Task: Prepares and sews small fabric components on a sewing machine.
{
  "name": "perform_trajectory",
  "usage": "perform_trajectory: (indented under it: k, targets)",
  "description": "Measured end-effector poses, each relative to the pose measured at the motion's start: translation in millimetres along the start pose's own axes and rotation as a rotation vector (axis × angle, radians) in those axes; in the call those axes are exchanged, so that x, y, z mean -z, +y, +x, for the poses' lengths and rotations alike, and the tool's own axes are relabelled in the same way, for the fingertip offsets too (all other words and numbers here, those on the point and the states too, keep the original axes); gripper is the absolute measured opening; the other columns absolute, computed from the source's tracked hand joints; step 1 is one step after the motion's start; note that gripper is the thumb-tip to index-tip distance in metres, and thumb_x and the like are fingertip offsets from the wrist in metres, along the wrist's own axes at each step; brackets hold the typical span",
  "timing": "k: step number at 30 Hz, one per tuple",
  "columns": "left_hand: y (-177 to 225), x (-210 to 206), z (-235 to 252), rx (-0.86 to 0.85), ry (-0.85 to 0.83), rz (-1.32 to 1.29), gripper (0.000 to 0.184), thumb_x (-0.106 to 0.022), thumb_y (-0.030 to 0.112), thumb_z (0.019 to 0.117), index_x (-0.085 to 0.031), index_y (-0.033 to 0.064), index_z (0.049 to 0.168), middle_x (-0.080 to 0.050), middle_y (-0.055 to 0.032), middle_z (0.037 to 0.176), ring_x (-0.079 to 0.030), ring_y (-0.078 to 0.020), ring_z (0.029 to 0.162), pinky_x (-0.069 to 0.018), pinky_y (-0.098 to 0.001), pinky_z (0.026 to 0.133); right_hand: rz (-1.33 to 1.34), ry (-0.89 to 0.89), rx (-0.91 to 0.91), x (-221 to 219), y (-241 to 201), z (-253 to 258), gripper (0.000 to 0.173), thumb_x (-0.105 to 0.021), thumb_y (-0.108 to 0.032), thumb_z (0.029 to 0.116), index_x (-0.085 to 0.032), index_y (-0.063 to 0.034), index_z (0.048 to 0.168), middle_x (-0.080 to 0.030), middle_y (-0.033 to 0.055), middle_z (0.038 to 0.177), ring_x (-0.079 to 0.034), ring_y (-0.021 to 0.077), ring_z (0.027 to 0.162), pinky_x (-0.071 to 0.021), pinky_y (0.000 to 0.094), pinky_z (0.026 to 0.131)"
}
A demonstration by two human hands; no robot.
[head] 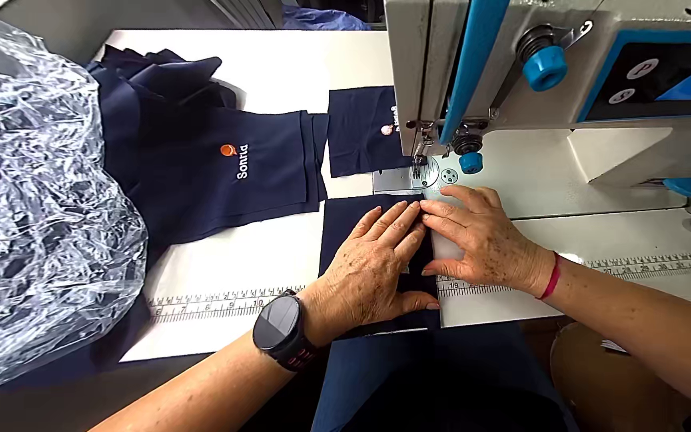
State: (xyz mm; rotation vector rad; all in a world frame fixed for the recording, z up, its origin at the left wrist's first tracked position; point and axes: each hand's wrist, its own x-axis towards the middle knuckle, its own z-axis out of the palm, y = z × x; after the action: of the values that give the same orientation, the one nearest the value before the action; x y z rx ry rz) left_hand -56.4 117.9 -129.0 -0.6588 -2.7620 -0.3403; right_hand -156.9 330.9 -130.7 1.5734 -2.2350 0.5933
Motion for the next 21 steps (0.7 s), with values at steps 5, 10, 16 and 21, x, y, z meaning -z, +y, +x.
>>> perform_trajectory:
  k: [5, 10, 16, 21]
  targets:
    - [-5, -3, -3, 0.038, 0.021, -0.049, 0.105, -0.043, 0.088, 0.0788, -0.063, 0.0021, 0.135, -0.054, -0.0168, 0.15, -0.049, -0.0313, 0.142, -0.0398, -0.0553, 0.113, -0.036, -0.047, -0.003, 3, -1, 5, 0.06, -0.058, -0.067, 0.0852, -0.075, -0.0106, 0.1, -0.069, 0.0099, 0.133, -0.057, 0.032, 0.129, -0.0421, 0.0526, 0.095]
    - [-11, -5, 7, 0.01, 0.0, -0.053, 0.107, -0.042, 0.087, 0.0799, -0.059, 0.0, 0.14, -0.053, -0.0158, 0.151, -0.049, -0.0307, 0.143, -0.0383, -0.0572, 0.114, -0.066, -0.044, -0.01, 1, 7, 4, 0.076, -0.053, -0.071, 0.0865, -0.073, -0.0071, 0.123, -0.067, 0.0087, 0.136, -0.057, 0.032, 0.126, -0.0407, 0.0527, 0.095]
    - [-18, -8, 20, 0.022, 0.001, -0.034, 0.107, -0.039, 0.087, 0.0817, -0.058, 0.0001, 0.142, -0.051, -0.0181, 0.153, -0.047, -0.0312, 0.144, -0.0357, -0.0572, 0.115, -0.043, -0.007, 0.001, -3, 32, 17, 0.079, -0.043, -0.075, 0.0914, -0.077, -0.0102, 0.12, -0.071, 0.0052, 0.13, -0.057, 0.0305, 0.13, -0.0381, 0.0526, 0.097]
    - [-23, -8, 23, 0.037, -0.007, -0.029, 0.107, -0.037, 0.086, 0.084, -0.056, 0.0001, 0.144, -0.049, -0.016, 0.155, -0.044, -0.0317, 0.146, -0.0331, -0.0599, 0.116, -0.051, -0.006, -0.014, -7, 38, 22, 0.071, -0.052, -0.071, 0.0895, -0.076, -0.0117, 0.122, -0.072, 0.005, 0.13, -0.059, 0.0303, 0.129, -0.0393, 0.0532, 0.097]
